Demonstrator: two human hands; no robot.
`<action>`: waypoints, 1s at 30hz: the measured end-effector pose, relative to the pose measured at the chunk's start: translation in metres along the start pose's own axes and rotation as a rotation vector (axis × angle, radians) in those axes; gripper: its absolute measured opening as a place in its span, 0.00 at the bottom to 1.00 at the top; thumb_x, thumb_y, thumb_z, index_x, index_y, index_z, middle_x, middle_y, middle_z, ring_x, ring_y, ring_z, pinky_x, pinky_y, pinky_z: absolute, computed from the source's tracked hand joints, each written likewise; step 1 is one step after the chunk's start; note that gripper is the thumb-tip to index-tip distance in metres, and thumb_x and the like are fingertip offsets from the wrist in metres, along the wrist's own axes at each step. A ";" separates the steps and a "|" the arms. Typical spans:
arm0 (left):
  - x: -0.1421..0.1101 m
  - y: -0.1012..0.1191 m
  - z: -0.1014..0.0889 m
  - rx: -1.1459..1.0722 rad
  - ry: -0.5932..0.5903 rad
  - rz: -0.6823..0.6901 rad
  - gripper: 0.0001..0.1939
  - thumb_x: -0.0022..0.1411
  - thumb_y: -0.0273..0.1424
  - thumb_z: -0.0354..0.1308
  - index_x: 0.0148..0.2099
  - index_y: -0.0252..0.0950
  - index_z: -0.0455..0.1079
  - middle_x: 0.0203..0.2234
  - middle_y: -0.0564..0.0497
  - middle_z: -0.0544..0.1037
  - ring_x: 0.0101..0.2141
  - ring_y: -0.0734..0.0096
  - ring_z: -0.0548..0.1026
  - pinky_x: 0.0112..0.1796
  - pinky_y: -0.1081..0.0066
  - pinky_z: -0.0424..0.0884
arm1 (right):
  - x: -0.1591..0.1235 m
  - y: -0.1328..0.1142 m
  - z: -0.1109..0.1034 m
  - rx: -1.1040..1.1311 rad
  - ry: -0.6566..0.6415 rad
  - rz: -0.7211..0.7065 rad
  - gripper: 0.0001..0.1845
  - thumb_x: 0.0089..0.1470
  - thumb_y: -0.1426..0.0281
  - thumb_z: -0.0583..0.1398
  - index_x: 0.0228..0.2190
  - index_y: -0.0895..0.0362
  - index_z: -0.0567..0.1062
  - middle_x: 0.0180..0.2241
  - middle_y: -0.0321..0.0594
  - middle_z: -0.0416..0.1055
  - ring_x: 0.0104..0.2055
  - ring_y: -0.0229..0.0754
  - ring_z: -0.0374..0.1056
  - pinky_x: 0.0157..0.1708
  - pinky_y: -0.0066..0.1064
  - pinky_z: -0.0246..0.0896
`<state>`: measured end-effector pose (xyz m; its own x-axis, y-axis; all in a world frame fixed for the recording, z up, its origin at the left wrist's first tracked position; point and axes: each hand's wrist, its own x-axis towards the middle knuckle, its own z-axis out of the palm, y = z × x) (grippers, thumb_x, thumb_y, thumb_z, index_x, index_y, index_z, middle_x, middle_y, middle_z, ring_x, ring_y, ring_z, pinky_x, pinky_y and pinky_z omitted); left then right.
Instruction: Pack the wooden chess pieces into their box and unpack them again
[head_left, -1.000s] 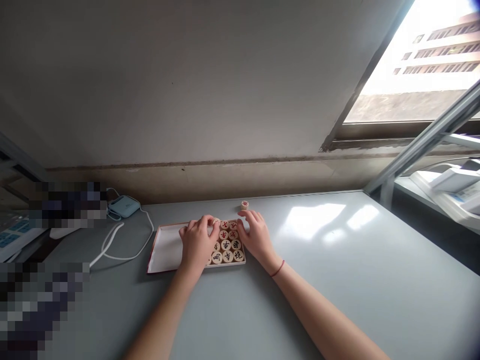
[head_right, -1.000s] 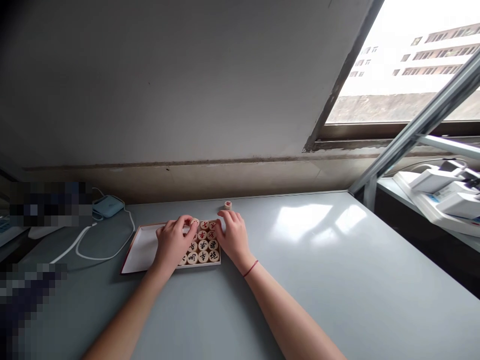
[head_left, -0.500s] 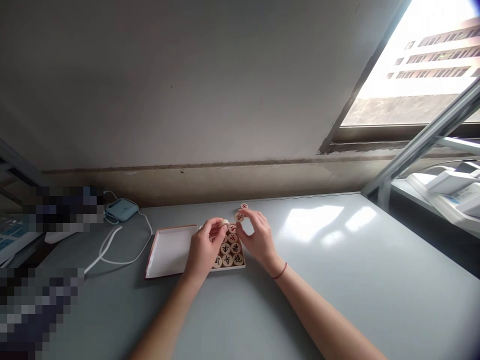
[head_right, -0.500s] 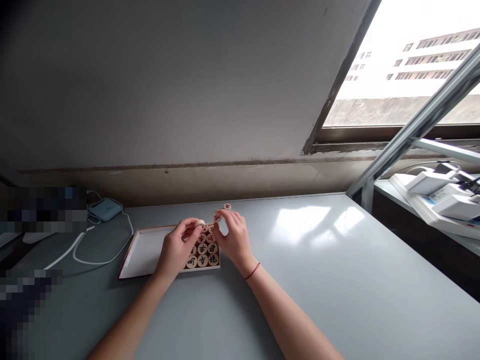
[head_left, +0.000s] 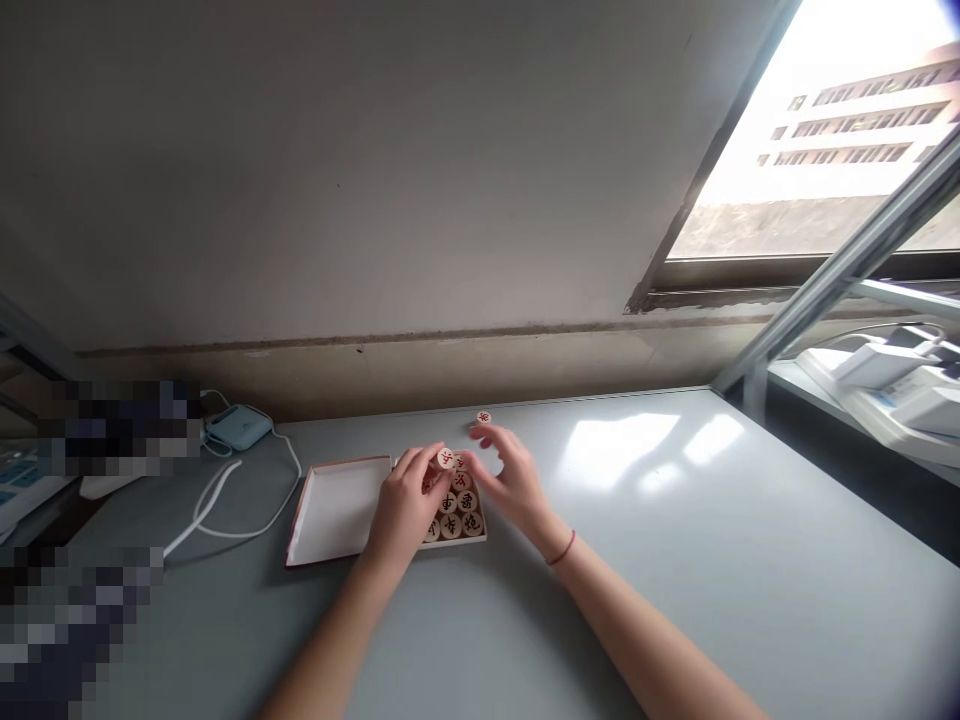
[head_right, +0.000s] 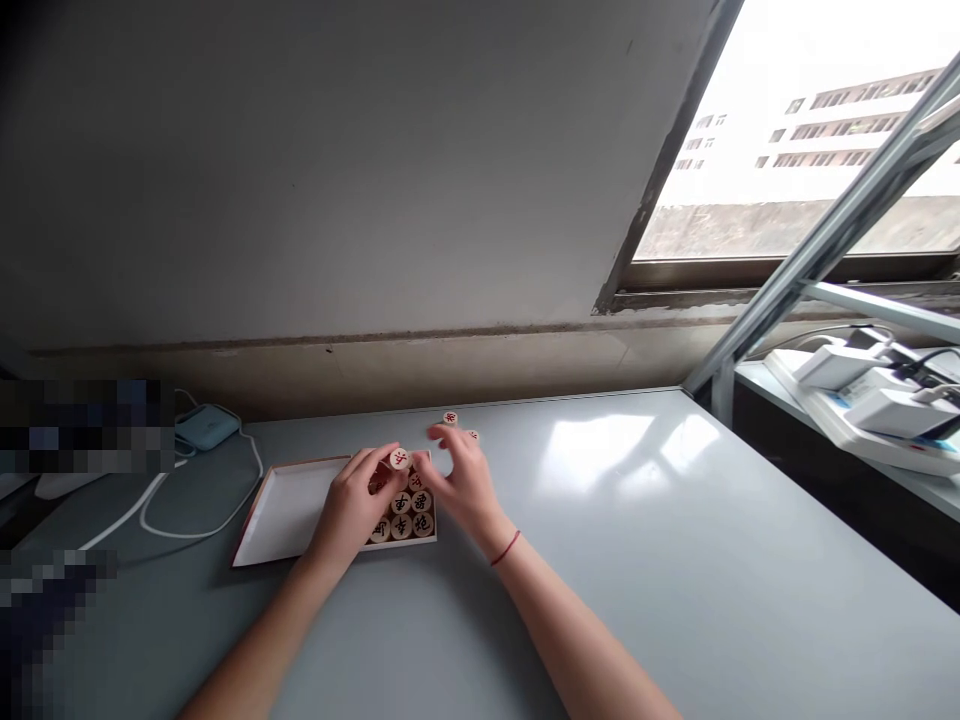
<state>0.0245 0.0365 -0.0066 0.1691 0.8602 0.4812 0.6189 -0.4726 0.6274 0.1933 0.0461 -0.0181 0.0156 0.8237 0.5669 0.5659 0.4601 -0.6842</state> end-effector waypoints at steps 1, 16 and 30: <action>-0.001 0.001 0.000 0.048 -0.005 0.054 0.12 0.64 0.31 0.54 0.49 0.39 0.69 0.38 0.48 0.77 0.36 0.66 0.77 0.38 0.67 0.75 | -0.003 -0.010 0.003 0.052 -0.029 -0.034 0.09 0.55 0.65 0.58 0.39 0.53 0.72 0.37 0.41 0.74 0.37 0.43 0.68 0.38 0.35 0.64; 0.000 0.001 -0.003 0.252 -0.052 0.107 0.11 0.65 0.29 0.50 0.48 0.38 0.68 0.39 0.48 0.78 0.40 0.64 0.76 0.43 0.65 0.72 | 0.012 0.052 -0.018 -0.180 0.088 0.220 0.09 0.53 0.65 0.56 0.34 0.54 0.74 0.33 0.40 0.75 0.36 0.45 0.67 0.36 0.36 0.63; 0.000 -0.005 -0.001 0.251 -0.062 0.069 0.10 0.64 0.28 0.50 0.45 0.38 0.70 0.37 0.49 0.78 0.38 0.66 0.76 0.41 0.66 0.71 | 0.012 0.066 -0.010 -0.336 -0.026 0.253 0.09 0.52 0.70 0.54 0.35 0.52 0.72 0.30 0.39 0.74 0.36 0.45 0.65 0.35 0.33 0.59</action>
<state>0.0210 0.0388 -0.0086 0.2595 0.8410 0.4747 0.7734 -0.4753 0.4193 0.2386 0.0831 -0.0517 0.1701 0.9071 0.3850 0.7841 0.1121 -0.6104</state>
